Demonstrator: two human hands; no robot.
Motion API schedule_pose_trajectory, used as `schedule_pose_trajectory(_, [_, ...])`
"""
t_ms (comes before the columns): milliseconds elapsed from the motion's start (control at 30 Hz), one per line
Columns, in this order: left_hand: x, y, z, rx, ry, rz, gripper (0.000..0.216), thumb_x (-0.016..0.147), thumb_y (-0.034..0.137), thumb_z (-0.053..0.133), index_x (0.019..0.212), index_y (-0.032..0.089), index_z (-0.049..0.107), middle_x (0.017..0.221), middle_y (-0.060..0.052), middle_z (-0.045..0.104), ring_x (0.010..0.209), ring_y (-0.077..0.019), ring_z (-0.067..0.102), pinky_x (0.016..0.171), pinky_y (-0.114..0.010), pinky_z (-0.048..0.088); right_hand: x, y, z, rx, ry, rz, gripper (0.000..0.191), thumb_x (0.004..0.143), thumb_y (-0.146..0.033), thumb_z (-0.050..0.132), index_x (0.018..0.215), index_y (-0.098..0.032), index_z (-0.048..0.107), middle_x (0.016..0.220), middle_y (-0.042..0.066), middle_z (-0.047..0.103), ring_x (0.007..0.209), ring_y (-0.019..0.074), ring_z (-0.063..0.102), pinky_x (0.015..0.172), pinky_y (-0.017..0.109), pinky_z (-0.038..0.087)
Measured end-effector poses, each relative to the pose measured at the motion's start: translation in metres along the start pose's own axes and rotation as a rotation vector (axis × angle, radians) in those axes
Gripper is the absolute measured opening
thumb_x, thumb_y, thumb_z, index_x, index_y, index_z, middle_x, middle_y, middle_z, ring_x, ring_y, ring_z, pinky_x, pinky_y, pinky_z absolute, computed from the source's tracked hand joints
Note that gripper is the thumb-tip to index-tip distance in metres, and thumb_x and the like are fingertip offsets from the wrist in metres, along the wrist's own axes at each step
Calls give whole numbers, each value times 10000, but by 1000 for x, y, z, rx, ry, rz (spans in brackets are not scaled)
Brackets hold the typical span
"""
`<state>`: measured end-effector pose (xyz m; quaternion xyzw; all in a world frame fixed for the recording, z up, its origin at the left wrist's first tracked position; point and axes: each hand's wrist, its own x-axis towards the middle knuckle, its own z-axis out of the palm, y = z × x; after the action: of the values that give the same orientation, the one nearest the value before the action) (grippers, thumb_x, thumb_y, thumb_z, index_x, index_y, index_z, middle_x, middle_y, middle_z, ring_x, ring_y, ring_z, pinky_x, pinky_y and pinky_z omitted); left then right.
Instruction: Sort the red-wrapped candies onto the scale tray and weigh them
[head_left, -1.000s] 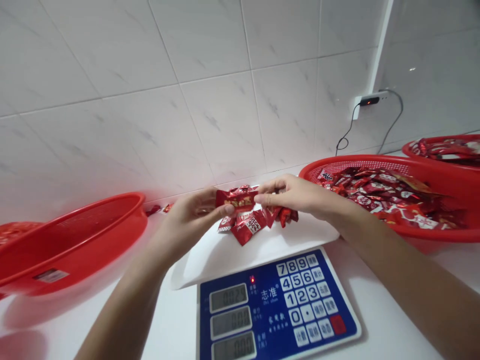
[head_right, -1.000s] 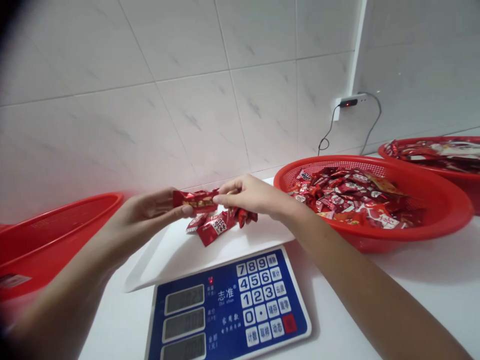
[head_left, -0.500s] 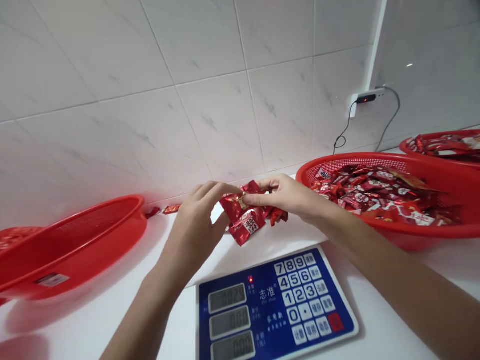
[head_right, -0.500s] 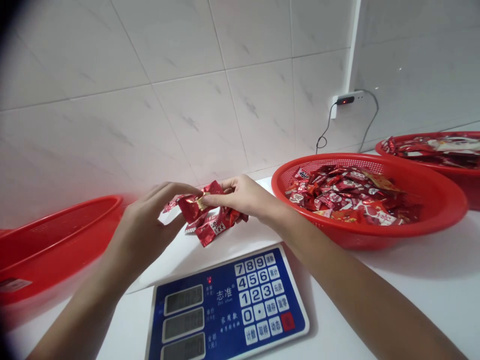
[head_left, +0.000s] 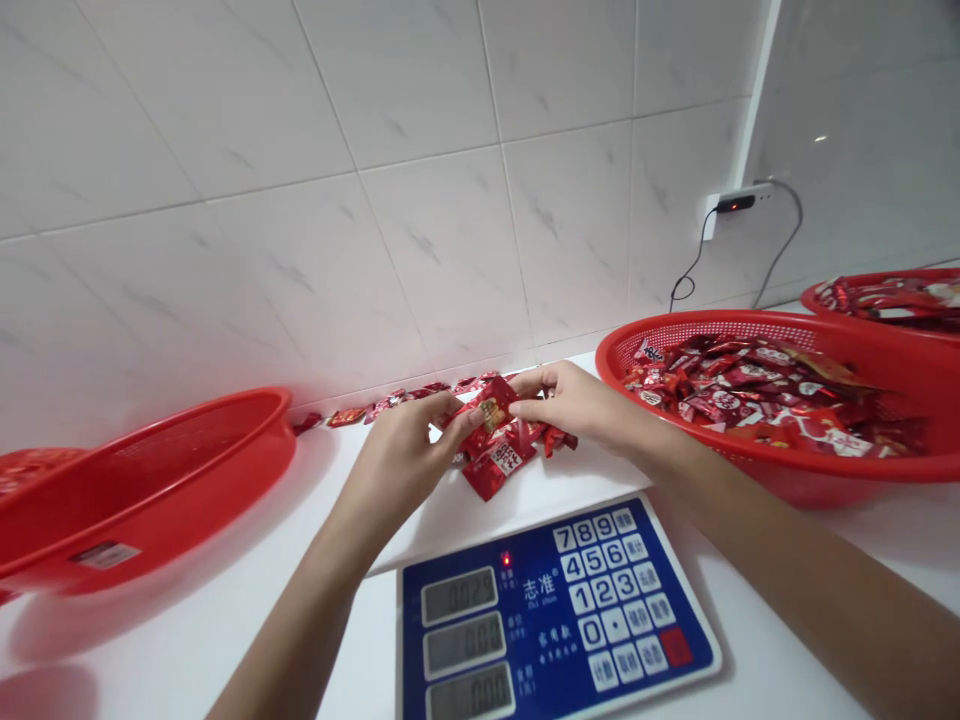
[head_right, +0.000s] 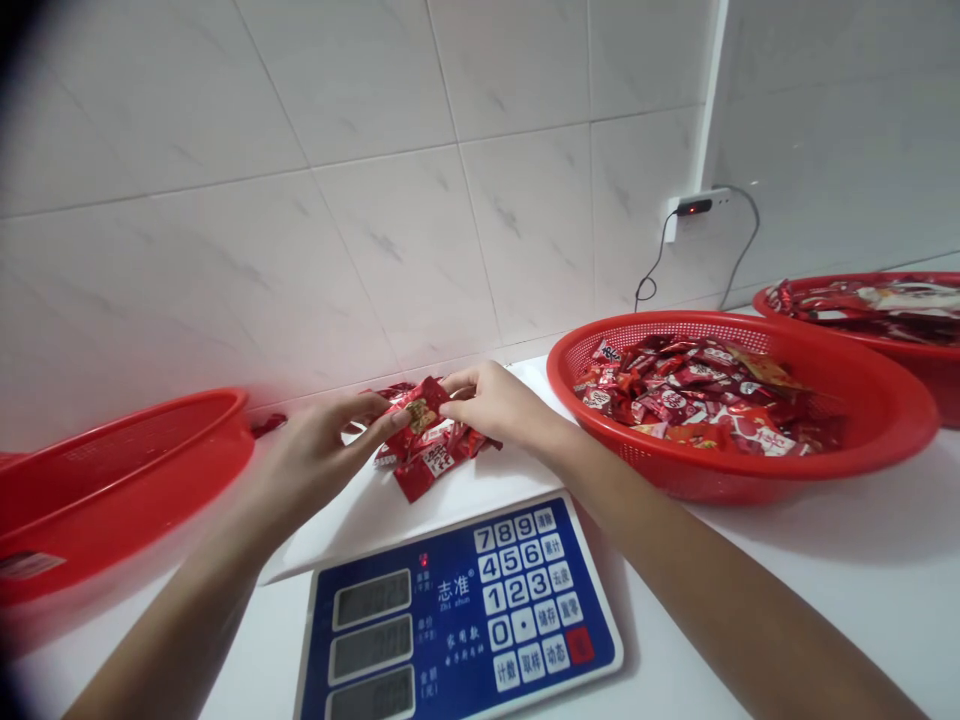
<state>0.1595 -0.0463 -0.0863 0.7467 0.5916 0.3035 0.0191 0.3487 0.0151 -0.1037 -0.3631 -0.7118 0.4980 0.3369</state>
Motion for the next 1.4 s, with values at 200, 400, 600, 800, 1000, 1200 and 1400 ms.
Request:
schedule_pose_trajectory(200, [2, -13, 9, -39, -6, -72, 472, 926, 594, 490, 745, 210, 697, 748, -68, 758, 701, -258, 686, 598, -307, 445, -2, -10, -8, -19, 129, 56, 498, 911, -41, 602, 1401, -131, 609, 1215, 155, 680, 565, 65, 586, 498, 201, 495])
schedule_pose_trajectory(400, [-1, -5, 7, -201, 46, -79, 488, 917, 603, 546, 1125, 203, 733, 1187, -131, 745, 1098, -316, 678, 887, -412, 523, -12, -19, -8, 186, 66, 21, 731, 922, -68, 656, 1587, -128, 360, 1186, 159, 713, 570, 76, 619, 471, 192, 495])
schedule_pose_trajectory(600, [-3, 7, 6, -655, -175, -85, 420, 855, 592, 702, 993, 196, 731, 1029, -105, 784, 954, -275, 733, 785, -350, 580, -19, -23, -3, 340, -48, -28, 720, 862, -66, 754, 1516, -198, 483, 1177, 93, 723, 868, 97, 709, 796, 186, 577])
schedule_pose_trajectory(800, [-5, 8, -2, -739, 50, -14, 238, 788, 346, 832, 885, 186, 685, 918, -49, 771, 890, -206, 736, 794, -286, 573, -10, -11, -4, 340, -86, -21, 538, 866, -343, 807, 1322, -115, 635, 1048, 121, 747, 749, 115, 698, 659, 190, 561])
schedule_pose_trajectory(1000, [-7, 6, -7, -736, 263, 74, 194, 779, 207, 803, 830, 216, 616, 900, 6, 760, 892, -168, 721, 797, -252, 573, -9, -11, -11, 395, -230, 3, 529, 932, -631, 613, 991, -118, 729, 881, 107, 756, 492, 74, 575, 372, 174, 386])
schedule_pose_trajectory(1200, [-2, -7, -6, -487, 55, 185, 86, 837, 220, 686, 789, 223, 615, 1018, -45, 764, 1039, -239, 705, 884, -369, 577, -7, -9, -7, 273, -230, 35, 266, 869, -397, 741, 820, -137, 717, 730, 58, 721, 469, 76, 556, 345, 168, 330])
schedule_pose_trajectory(1400, [-6, -22, -36, -331, -322, 113, 441, 770, 407, 816, 1167, 300, 657, 1276, -64, 696, 1158, -284, 663, 977, -434, 558, -5, -9, 3, 230, -65, 65, 62, 903, -177, 703, 898, -137, 751, 587, -13, 644, 430, 73, 549, 354, 168, 371])
